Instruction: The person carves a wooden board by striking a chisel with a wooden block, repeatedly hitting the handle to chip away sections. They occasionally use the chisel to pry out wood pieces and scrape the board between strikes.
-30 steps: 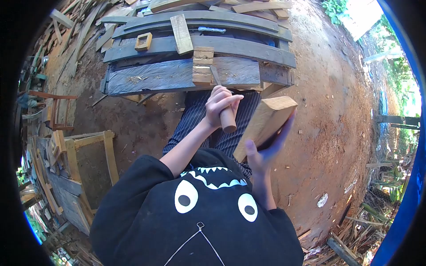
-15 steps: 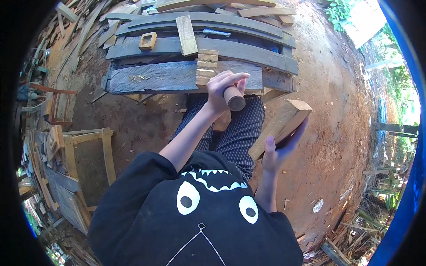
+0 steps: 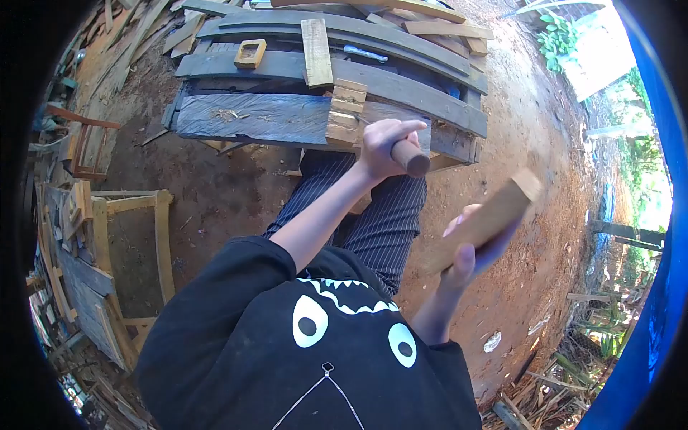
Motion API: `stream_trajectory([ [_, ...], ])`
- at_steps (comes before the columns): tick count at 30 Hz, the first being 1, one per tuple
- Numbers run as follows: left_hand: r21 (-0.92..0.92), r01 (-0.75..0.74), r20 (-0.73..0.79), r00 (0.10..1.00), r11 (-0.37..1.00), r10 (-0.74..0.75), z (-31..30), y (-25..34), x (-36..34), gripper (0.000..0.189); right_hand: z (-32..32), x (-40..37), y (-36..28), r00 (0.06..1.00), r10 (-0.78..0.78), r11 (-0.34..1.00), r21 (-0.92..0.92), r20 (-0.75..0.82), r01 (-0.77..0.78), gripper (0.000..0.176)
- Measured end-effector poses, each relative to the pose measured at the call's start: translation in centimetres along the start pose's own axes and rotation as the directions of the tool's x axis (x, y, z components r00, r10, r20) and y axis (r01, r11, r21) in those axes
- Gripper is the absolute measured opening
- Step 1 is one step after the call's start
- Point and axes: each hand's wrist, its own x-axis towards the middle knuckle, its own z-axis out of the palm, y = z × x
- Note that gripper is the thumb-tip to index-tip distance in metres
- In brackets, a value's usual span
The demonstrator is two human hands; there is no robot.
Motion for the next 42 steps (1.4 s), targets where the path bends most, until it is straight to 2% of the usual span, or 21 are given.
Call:
stream_trajectory([
  [3, 0.033, -0.025, -0.003, 1.0, 0.999, 0.025, 0.0, 0.2, -0.7, 0.027, 1.7, 0.5, -1.1, 0.961, -0.263, 0.963, 0.041, -0.084, 0.267, 0.073],
  [4, 0.021, -0.014, -0.011, 1.0, 1.0, 0.014, 0.0, 0.3, -0.7, 0.026, 0.9, 0.2, -0.4, 0.954, -0.297, 0.955, 0.007, 0.029, 0.297, 0.071],
  [5, 0.029, -0.008, -0.024, 1.0, 1.0, 0.008, 0.1, 0.2, -0.6, 0.025, 1.3, -1.7, 2.3, 0.983, -0.136, 0.979, 0.134, -0.119, 0.152, 0.075],
  [7, 0.049, 0.005, -0.047, 0.999, 0.999, -0.002, -0.1, 0.2, -0.1, 0.024, 4.3, -2.0, 3.3, 0.994, -0.078, 0.839, -0.534, 0.076, 0.107, 0.09],
  [8, 0.004, 0.05, -0.024, 0.998, 0.999, -0.05, -0.4, 0.4, 0.0, 0.024, 5.6, -2.2, 2.2, 0.999, 0.038, 0.913, -0.408, 0.035, -0.02, 0.098],
  [11, 0.024, 0.01, -0.029, 1.0, 1.0, -0.01, -0.5, 0.7, 0.2, 0.025, 5.7, -1.1, -0.5, 1.0, 0.005, 0.914, -0.406, 0.014, 0.001, 0.101],
  [12, 0.041, -0.013, -0.03, 0.999, 0.999, 0.014, -0.3, 0.4, -0.4, 0.025, 5.3, -1.7, -0.3, 0.998, -0.011, 0.987, -0.158, -0.061, 0.001, 0.103],
  [14, 0.042, -0.021, -0.043, 0.999, 0.999, 0.023, -0.4, 0.7, -0.1, 0.024, 2.5, -4.2, 3.7, 0.999, -0.026, 0.999, -0.034, 0.032, 0.027, 0.105],
  [16, 0.117, -0.023, -0.033, 0.999, 0.993, 0.027, -0.4, 0.1, -0.8, 0.022, 5.8, -1.7, -0.2, 0.968, 0.246, 0.846, -0.498, 0.048, -0.19, 0.109],
  [17, 0.103, -0.024, -0.037, 0.999, 0.994, 0.028, -0.3, 0.1, -1.1, 0.021, 5.7, -1.7, 1.1, 0.992, 0.098, 0.905, -0.421, 0.081, -0.055, 0.111],
  [19, 0.077, -0.039, -0.056, 0.997, 0.996, 0.043, -0.3, 0.1, -0.6, 0.021, 6.1, -0.8, -2.0, 0.983, 0.182, 0.857, -0.493, 0.021, -0.148, 0.111],
  [21, 0.064, -0.051, -0.045, 0.998, 0.997, 0.054, -0.1, 0.8, -0.9, 0.021, 6.3, -1.7, -2.1, 0.997, -0.04, 0.986, -0.164, -0.06, 0.03, 0.111],
  [24, 0.079, -0.028, 0.006, 1.0, 0.997, 0.028, 0.1, 0.5, -1.8, 0.027, 5.8, -3.3, 0.3, 1.0, -0.008, 0.977, -0.214, -0.022, 0.003, 0.109],
  [25, 0.095, -0.029, 0.006, 1.0, 0.995, 0.029, 0.3, 0.2, -1.8, 0.028, 6.8, -2.5, -1.1, 0.983, 0.182, 0.835, -0.527, -0.006, -0.158, 0.109],
  [26, 0.11, -0.032, 0.009, 0.999, 0.993, 0.031, 0.3, 0.0, -1.9, 0.029, 6.4, -2.7, -0.2, 0.999, 0.011, 0.795, -0.606, 0.053, 0.023, 0.11],
  [31, 0.061, -0.009, -0.029, 1.0, 0.998, 0.011, -0.2, 1.5, -0.4, 0.025, 3.6, -3.9, -1.0, 0.976, -0.012, 0.958, -0.282, -0.217, -0.051, 0.107],
  [33, 0.051, 0.009, -0.019, 1.0, 0.999, -0.008, -0.6, 1.5, -0.5, 0.025, 3.3, -4.5, 0.8, 0.987, -0.018, 0.971, -0.237, -0.162, -0.022, 0.107],
  [36, 0.032, -0.01, -0.028, 1.0, 0.999, 0.011, -0.6, 1.0, -1.3, 0.026, 5.7, -1.7, -0.6, 0.972, 0.221, 0.866, -0.475, 0.078, -0.159, 0.106],
  [39, 0.103, -0.014, -0.008, 1.0, 0.995, 0.015, -0.6, 0.8, -1.1, 0.022, 4.8, -1.8, -1.1, 0.999, -0.039, 0.961, -0.273, 0.004, 0.039, 0.105],
  [41, 0.114, 0.004, -0.02, 1.0, 0.993, -0.002, -0.6, 1.3, -0.5, 0.018, 4.6, -3.4, -0.5, 0.992, 0.002, 0.998, -0.057, -0.125, -0.009, 0.105],
  [42, 0.07, 0.0, -0.027, 1.0, 0.998, 0.002, -0.6, 1.3, -0.5, 0.019, 5.2, -3.5, 0.2, 0.988, 0.011, 0.987, -0.158, -0.152, -0.035, 0.106],
])
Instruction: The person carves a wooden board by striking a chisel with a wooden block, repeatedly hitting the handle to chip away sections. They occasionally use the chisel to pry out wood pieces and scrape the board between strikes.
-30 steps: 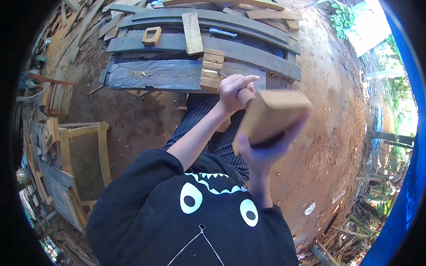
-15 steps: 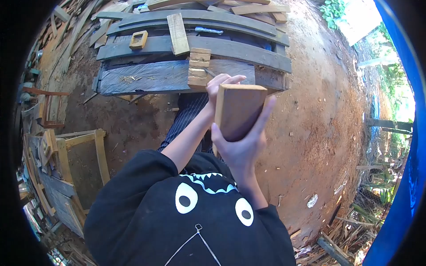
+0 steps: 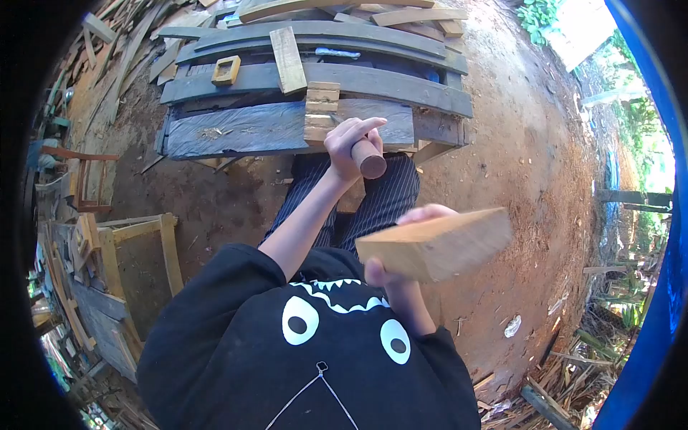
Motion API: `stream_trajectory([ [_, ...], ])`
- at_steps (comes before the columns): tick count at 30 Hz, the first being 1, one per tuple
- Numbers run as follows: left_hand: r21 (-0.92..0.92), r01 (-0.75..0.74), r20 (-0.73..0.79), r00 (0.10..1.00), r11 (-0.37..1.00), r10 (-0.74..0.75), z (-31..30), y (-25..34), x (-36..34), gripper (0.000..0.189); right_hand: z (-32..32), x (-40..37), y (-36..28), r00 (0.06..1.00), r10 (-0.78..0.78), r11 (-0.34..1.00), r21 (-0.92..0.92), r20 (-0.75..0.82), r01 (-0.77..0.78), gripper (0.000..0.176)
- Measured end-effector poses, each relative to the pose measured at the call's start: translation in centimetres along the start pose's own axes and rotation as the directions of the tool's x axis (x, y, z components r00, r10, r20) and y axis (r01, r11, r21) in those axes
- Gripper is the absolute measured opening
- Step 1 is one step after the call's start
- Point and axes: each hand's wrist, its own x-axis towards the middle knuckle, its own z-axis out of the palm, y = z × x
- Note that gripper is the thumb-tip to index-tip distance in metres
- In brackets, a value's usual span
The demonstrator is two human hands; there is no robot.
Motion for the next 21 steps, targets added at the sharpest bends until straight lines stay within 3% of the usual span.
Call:
stream_trajectory([
  [2, 0.052, 0.009, 0.027, 1.0, 0.999, -0.01, 0.1, -0.6, -0.3, 0.024, 1.0, 0.8, 0.0, 0.981, 0.003, 0.938, -0.342, 0.195, 0.065, 0.107],
  [5, 0.06, -0.009, 0.049, 0.999, 0.998, 0.006, -0.1, -0.5, -0.5, 0.025, 0.2, 1.4, -0.7, 0.966, -0.106, 0.925, -0.332, 0.236, 0.182, 0.109],
  [8, -0.012, -0.014, -0.01, 1.0, 1.0, 0.013, 0.2, 0.1, -0.1, 0.022, -0.2, -0.8, 0.8, 0.996, -0.084, 0.979, 0.191, 0.032, 0.077, 0.111],
  [10, 0.033, 0.023, 0.055, 0.998, 0.999, -0.025, -0.2, -0.7, -0.9, 0.022, 0.4, -0.7, 0.4, 0.996, -0.04, 0.999, 0.002, 0.079, 0.04, 0.111],
  [11, 0.055, 0.038, 0.081, 0.996, 0.998, -0.043, -0.2, -1.1, -1.3, 0.024, 1.2, 0.2, 0.1, 0.983, 0.006, 0.933, -0.355, 0.181, 0.06, 0.11],
  [12, 0.031, 0.049, 0.054, 0.997, 0.998, -0.05, -0.3, -0.6, -1.0, 0.023, 1.5, -0.3, 1.0, 0.978, -0.124, 0.927, -0.332, 0.167, 0.174, 0.112],
  [13, 0.025, 0.044, 0.046, 0.998, 0.999, -0.046, -0.2, -0.6, -0.8, 0.023, 1.3, -0.2, 1.2, 0.985, -0.112, 0.962, -0.234, 0.133, 0.141, 0.112],
  [17, 0.037, -0.008, 0.016, 1.0, 0.999, 0.007, -0.2, -0.5, -0.4, 0.02, 1.0, -1.0, -0.9, 0.996, 0.089, 0.983, 0.159, 0.026, -0.092, 0.11],
  [20, 0.029, -0.003, 0.029, 1.0, 1.0, 0.002, 0.1, -0.4, -0.6, 0.02, 1.2, -0.2, 0.8, 0.981, 0.106, 0.972, -0.227, 0.16, -0.068, 0.107],
  [21, 0.024, -0.007, 0.034, 0.999, 1.0, 0.006, 0.1, -0.4, -0.8, 0.02, 0.9, -0.2, 1.0, 0.98, 0.084, 0.979, -0.2, 0.181, -0.047, 0.112],
])
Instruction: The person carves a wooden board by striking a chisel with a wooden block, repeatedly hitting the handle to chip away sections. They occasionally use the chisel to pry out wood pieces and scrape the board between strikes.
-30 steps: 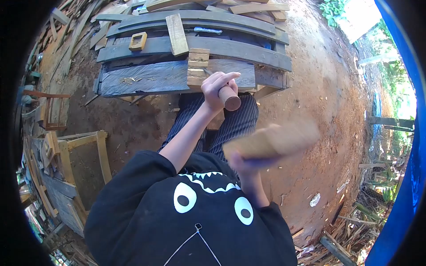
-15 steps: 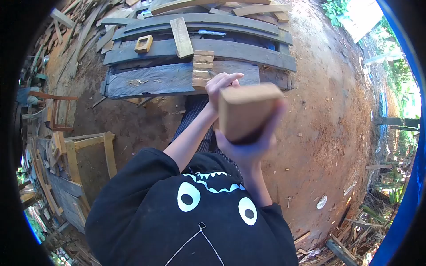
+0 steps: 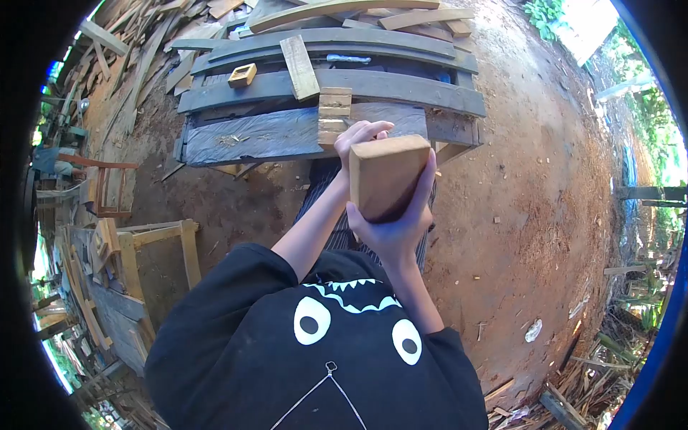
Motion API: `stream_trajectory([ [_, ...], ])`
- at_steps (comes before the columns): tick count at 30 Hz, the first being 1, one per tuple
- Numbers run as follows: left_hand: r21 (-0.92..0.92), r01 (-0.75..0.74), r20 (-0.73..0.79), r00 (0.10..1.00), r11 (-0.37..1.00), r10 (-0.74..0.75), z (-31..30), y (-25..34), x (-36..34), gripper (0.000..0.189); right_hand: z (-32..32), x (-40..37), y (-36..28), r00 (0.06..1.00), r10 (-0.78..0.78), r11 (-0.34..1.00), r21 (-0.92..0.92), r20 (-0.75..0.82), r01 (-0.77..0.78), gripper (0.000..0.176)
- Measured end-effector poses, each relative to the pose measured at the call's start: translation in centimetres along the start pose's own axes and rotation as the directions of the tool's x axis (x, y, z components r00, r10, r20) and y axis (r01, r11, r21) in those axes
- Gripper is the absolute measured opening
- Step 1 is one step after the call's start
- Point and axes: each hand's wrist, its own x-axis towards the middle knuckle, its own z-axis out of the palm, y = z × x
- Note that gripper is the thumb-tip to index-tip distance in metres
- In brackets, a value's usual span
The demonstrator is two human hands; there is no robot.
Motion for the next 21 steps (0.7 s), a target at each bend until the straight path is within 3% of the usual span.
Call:
stream_trajectory([
  [1, 0.0, -0.008, 0.003, 1.0, 1.0, 0.008, -0.1, -0.1, 0.0, 0.02, -0.5, 0.2, -0.2, 0.996, -0.087, 0.995, -0.052, -0.018, 0.086, 0.112],
  [3, -0.009, 0.016, 0.018, 1.0, 1.0, -0.016, -0.4, 0.4, 0.3, 0.019, -1.4, -0.9, -0.2, 0.995, -0.091, 0.966, 0.238, -0.051, 0.1, 0.113],
  [6, 0.019, 0.029, 0.009, 1.0, 0.999, -0.03, -0.1, 0.2, 0.0, 0.018, -1.0, -0.8, 2.4, 0.977, -0.193, 0.924, 0.318, -0.088, 0.211, 0.112],
  [8, 0.025, 0.033, 0.067, 0.997, 0.999, -0.035, -0.3, -0.2, -0.7, 0.018, 0.1, 0.5, 0.6, 0.995, -0.103, 0.983, -0.149, 0.017, 0.104, 0.112],
  [9, 0.038, 0.022, 0.076, 0.997, 0.999, -0.025, -0.3, -0.2, -0.7, 0.018, -0.5, 0.7, -0.1, 0.996, -0.009, 0.997, -0.071, 0.084, 0.015, 0.118],
  [12, 0.014, 0.03, 0.037, 0.999, 0.999, -0.03, -0.2, -0.3, -0.2, 0.016, -2.2, 0.4, 0.1, 0.948, -0.296, 0.955, -0.051, -0.118, 0.292, 0.116],
  [15, 0.016, 0.042, 0.02, 0.999, 0.999, -0.043, -0.5, 0.3, 0.0, 0.016, -2.6, -0.5, 1.0, 0.895, -0.259, 0.92, 0.188, -0.363, 0.343, 0.114],
  [18, 0.012, 0.016, 0.002, 1.0, 1.0, -0.016, -0.3, 0.2, 0.2, 0.015, -2.1, -0.3, 0.3, 0.876, -0.247, 0.898, 0.242, -0.414, 0.367, 0.097],
  [21, 0.017, 0.03, 0.018, 0.999, 0.999, -0.03, -0.4, 0.1, 0.0, 0.015, -2.4, -1.0, 0.8, 0.905, -0.301, 0.899, 0.227, -0.301, 0.375, 0.102],
])
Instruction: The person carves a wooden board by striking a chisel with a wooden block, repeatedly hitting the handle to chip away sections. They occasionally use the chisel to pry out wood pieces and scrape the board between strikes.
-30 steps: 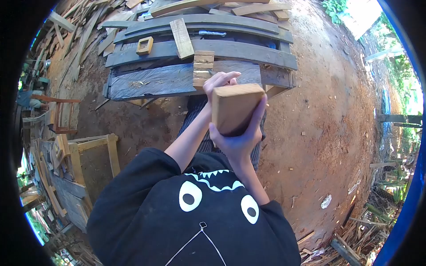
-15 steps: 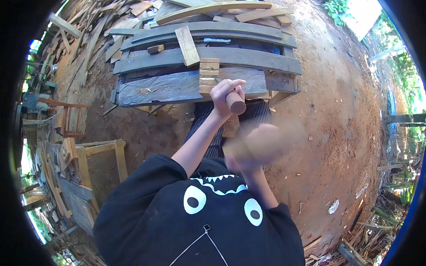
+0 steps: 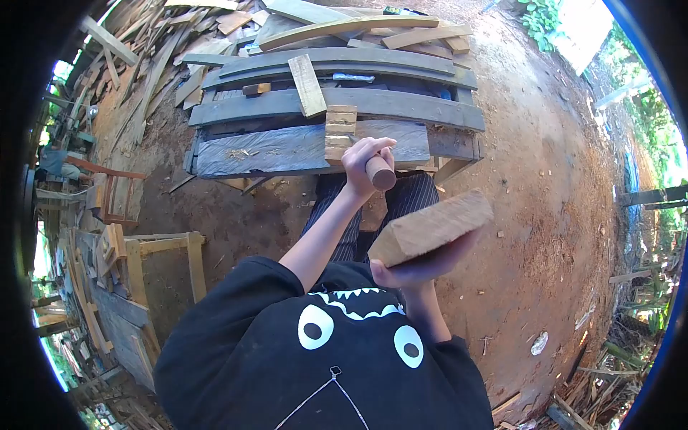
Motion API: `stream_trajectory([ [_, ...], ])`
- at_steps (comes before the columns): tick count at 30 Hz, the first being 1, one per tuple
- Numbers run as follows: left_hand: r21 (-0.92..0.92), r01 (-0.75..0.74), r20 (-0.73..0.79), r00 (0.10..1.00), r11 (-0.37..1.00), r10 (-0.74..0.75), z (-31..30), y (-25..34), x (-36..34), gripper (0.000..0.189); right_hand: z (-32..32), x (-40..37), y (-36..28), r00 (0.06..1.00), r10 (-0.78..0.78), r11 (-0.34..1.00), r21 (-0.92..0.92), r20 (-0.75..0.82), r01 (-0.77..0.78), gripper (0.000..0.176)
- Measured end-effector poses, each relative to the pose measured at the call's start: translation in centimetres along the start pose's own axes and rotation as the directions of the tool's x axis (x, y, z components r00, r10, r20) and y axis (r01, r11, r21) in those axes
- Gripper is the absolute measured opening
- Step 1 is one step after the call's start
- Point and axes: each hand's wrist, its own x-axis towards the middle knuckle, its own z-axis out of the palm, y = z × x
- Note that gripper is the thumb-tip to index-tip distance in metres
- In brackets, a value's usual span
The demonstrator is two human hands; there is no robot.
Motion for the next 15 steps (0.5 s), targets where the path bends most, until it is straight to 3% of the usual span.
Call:
stream_trajectory([
  [3, -0.011, -0.012, -0.005, 1.0, 1.0, 0.012, 0.0, 0.1, 0.1, 0.014, -0.8, -0.6, 1.4, 0.988, 0.017, 1.0, -0.007, 0.154, -0.016, 0.11],
  [4, -0.014, 0.01, 0.02, 1.0, 1.0, -0.01, -0.1, -0.1, -0.1, 0.015, 0.2, -1.1, 2.0, 0.99, 0.038, 0.998, -0.047, 0.133, -0.032, 0.11],
  [7, -0.027, 0.049, 0.072, 0.996, 0.998, -0.047, -0.2, -0.5, -0.6, 0.02, 2.0, 0.2, 1.2, 0.913, 0.32, 0.923, -0.301, 0.252, -0.24, 0.105],
  [8, -0.028, 0.042, 0.067, 0.997, 0.999, -0.04, -0.2, -0.5, -0.4, 0.02, 1.7, 1.0, 0.6, 0.911, 0.291, 0.905, -0.392, 0.292, -0.163, 0.108],
  [11, -0.009, 0.028, 0.046, 0.999, 1.0, -0.027, -0.3, 0.2, 0.0, 0.017, 0.9, 0.4, -0.1, 0.975, 0.201, 0.979, -0.053, 0.097, -0.196, 0.108],
  [12, -0.009, 0.013, 0.024, 1.0, 1.0, -0.013, -0.1, 0.2, 0.1, 0.015, 1.0, -0.7, -0.2, 0.973, 0.232, 0.943, 0.249, -0.015, -0.221, 0.109],
  [14, -0.017, 0.003, 0.009, 1.0, 1.0, -0.003, -0.1, 0.2, 0.1, 0.014, -0.5, -1.8, 3.4, 0.952, 0.135, 0.989, -0.098, 0.275, -0.111, 0.108],
  [15, -0.012, 0.017, 0.003, 1.0, 1.0, -0.017, -0.1, 0.2, 0.1, 0.014, 0.6, -1.5, 3.2, 0.945, 0.189, 0.975, -0.167, 0.266, -0.148, 0.105],
])
